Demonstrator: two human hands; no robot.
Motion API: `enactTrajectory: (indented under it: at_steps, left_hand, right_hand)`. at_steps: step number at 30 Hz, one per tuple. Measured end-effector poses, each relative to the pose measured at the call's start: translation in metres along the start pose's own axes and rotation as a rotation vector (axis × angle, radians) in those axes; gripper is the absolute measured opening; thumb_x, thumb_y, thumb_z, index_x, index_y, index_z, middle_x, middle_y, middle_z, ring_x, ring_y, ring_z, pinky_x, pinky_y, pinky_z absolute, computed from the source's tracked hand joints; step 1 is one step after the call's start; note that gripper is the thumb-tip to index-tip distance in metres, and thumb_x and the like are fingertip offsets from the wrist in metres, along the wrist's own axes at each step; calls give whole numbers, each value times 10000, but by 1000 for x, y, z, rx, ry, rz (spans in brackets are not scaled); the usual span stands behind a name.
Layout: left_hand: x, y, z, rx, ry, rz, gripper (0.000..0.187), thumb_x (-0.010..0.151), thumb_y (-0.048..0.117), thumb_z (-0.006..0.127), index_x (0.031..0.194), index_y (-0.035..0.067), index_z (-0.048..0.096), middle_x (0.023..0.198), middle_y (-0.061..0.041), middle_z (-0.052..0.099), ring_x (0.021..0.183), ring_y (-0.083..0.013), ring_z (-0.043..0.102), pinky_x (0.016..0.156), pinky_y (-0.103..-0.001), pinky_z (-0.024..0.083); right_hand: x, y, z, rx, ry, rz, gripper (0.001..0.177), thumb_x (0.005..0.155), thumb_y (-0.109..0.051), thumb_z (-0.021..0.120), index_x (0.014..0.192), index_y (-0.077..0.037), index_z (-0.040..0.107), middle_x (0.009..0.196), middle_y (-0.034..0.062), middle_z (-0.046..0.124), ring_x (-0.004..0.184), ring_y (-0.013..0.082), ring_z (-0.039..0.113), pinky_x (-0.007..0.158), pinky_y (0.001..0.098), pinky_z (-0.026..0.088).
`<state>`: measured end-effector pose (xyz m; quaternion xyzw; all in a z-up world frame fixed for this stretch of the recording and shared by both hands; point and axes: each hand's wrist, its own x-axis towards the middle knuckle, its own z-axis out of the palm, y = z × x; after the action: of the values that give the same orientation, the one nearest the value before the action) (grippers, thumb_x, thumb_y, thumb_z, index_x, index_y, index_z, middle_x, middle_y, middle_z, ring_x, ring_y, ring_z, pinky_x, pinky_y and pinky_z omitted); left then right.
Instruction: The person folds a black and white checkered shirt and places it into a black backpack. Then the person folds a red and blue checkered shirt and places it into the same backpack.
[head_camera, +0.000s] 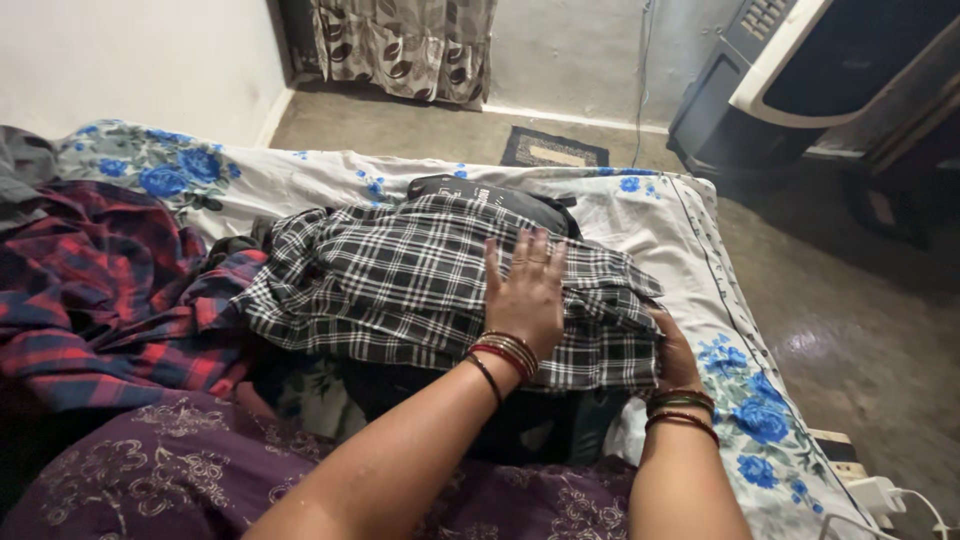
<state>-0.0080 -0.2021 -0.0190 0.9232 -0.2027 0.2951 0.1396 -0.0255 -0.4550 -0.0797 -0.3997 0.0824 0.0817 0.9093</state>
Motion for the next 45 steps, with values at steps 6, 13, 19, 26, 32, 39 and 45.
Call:
enactTrajectory:
  at_steps: [6, 13, 19, 26, 32, 39, 45]
  left_hand:
    - [-10, -8, 10, 97, -207, 5, 593, 974, 443, 417, 1474, 128, 452, 1598, -128, 376, 1510, -287, 248, 1192, -637, 6]
    - [-12, -17, 14, -489, -77, -83, 550, 1007, 323, 414, 1517, 124, 457, 1525, -111, 538, 1435, -277, 484, 1268, -535, 152]
    - [-8, -26, -9, -1265, 56, -216, 577, 1075, 322, 337, 1599, 82, 365, 1606, -153, 444, 1494, -330, 410, 1258, -435, 256]
    - [-8, -47, -48, -2155, -100, -433, 618, 1104, 437, 361, 1615, 93, 321, 1499, -151, 497, 1290, -206, 538, 1097, -337, 446]
    - [-30, -95, -86, -1999, -184, -480, 696, 1074, 492, 349, 1617, 59, 308, 1578, -145, 428, 1396, -222, 431, 1153, -333, 348]
    - [-51, -129, -127, -1916, -193, -374, 729, 1050, 534, 297, 1623, 87, 231, 1695, -111, 258, 1554, -219, 248, 1256, -346, 187]
    - [-30, -172, -143, -2080, -109, -551, 761, 1042, 594, 241, 1544, 51, 418, 1528, -161, 487, 1379, -251, 475, 1157, -356, 382]
  right_hand:
    - [9, 5, 9, -21, -25, -85, 360, 963, -253, 586, 1206, -12, 699, 1101, 147, 760, 949, 257, 739, 866, 398, 604]
    - [17, 20, 44, 6, 24, -191, 354, 1032, -267, 546, 1218, 9, 665, 1125, 153, 740, 984, 261, 722, 902, 387, 582]
    - [-1, 38, 115, -116, 16, -247, 449, 1003, -320, 460, 1286, -30, 653, 1172, 106, 745, 1006, 220, 722, 893, 360, 580]
    - [-20, 59, 179, -101, 2, -157, 406, 1039, -307, 547, 1318, -31, 651, 1168, 116, 711, 969, 244, 685, 850, 368, 556]
    - [-30, 83, 220, -206, -78, -148, 459, 955, -307, 559, 1324, -36, 594, 1189, 137, 722, 987, 265, 714, 876, 430, 577]
    - [-34, 95, 275, -233, 227, -72, 495, 950, -323, 531, 1355, -57, 632, 1213, 130, 738, 1014, 280, 711, 879, 438, 566]
    - [-13, 96, 322, -240, 77, -11, 436, 981, -298, 574, 1319, -26, 619, 1168, 137, 738, 975, 272, 716, 858, 438, 583]
